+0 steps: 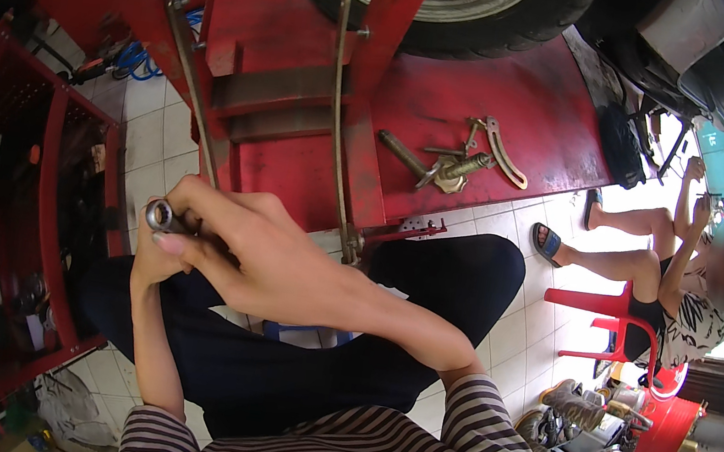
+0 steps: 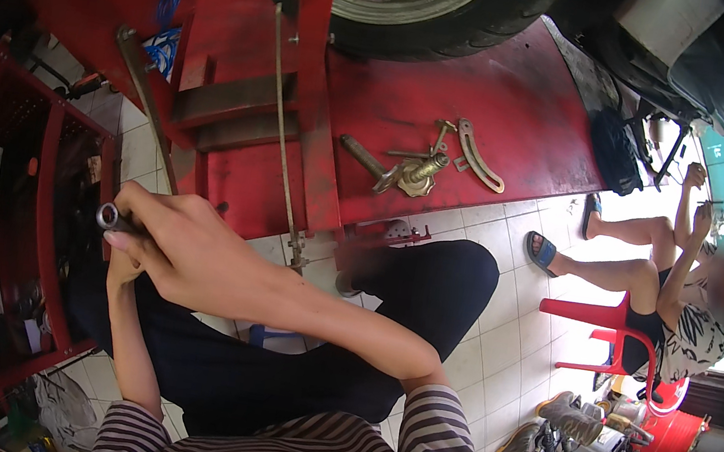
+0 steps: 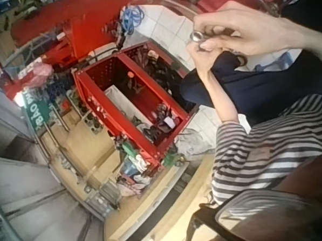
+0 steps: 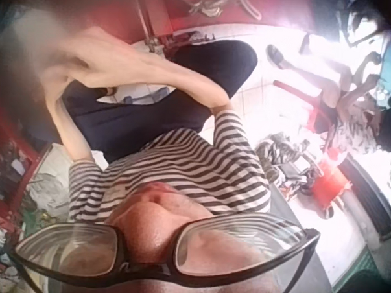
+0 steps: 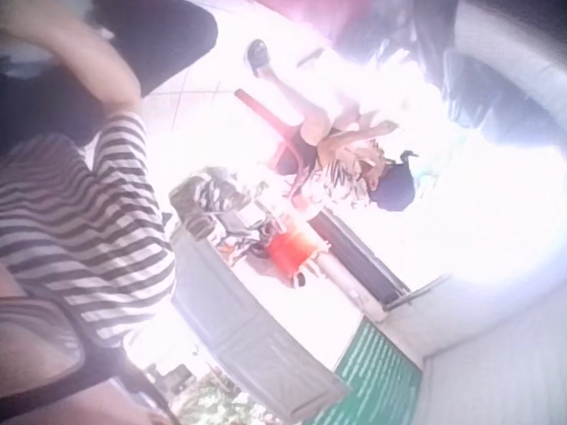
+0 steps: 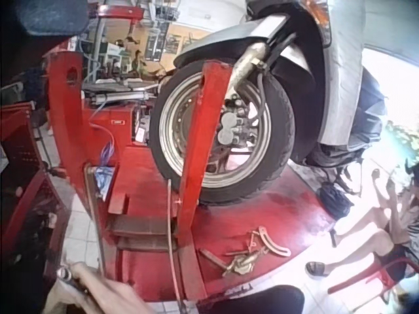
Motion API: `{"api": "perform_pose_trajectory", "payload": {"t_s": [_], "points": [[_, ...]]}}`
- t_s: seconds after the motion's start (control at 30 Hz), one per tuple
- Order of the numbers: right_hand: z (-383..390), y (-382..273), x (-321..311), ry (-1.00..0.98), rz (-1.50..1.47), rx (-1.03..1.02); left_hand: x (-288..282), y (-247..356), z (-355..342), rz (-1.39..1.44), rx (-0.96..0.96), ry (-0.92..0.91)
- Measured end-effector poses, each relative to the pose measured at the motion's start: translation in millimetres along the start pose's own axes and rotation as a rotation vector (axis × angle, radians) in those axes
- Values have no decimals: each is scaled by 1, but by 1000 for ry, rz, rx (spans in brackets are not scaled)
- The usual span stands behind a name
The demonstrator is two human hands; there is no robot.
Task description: The person uses a wrench to tighten a bolt on a red motorcycle stand, then fits a small metal bracket onto a rod and secures it with a bolt and a nut by hand and with a wrench.
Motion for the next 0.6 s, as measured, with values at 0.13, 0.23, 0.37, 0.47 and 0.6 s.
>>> {"api": "perform_pose_trajectory", "payload": {"t_s": [0.13,0.23,0.37,0.47,0.6], "points": [[14,-29,-40,166,120,-128,20,22,-15,31,228,-171],[24,-53,-82,357,87,-170,21,31,-13,13,269,-252],[44,-71,-132,451,-94,-242,26,30,-17,47,260,-264],[47,-73,-143,457,-184,-271,26,32,-17,53,264,-265],[48,-72,-146,489,-148,-256,26,32,-17,57,249,-254]]}}
Point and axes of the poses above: each hand's wrist, its own z-axis away from the middle knuckle, its own x-axis out of the palm, y = z × x, the point moved 9 cm from there along -z, towards the middle knuckle, and after that the axes turned 10 degrees about x, right-handed, at the moved point
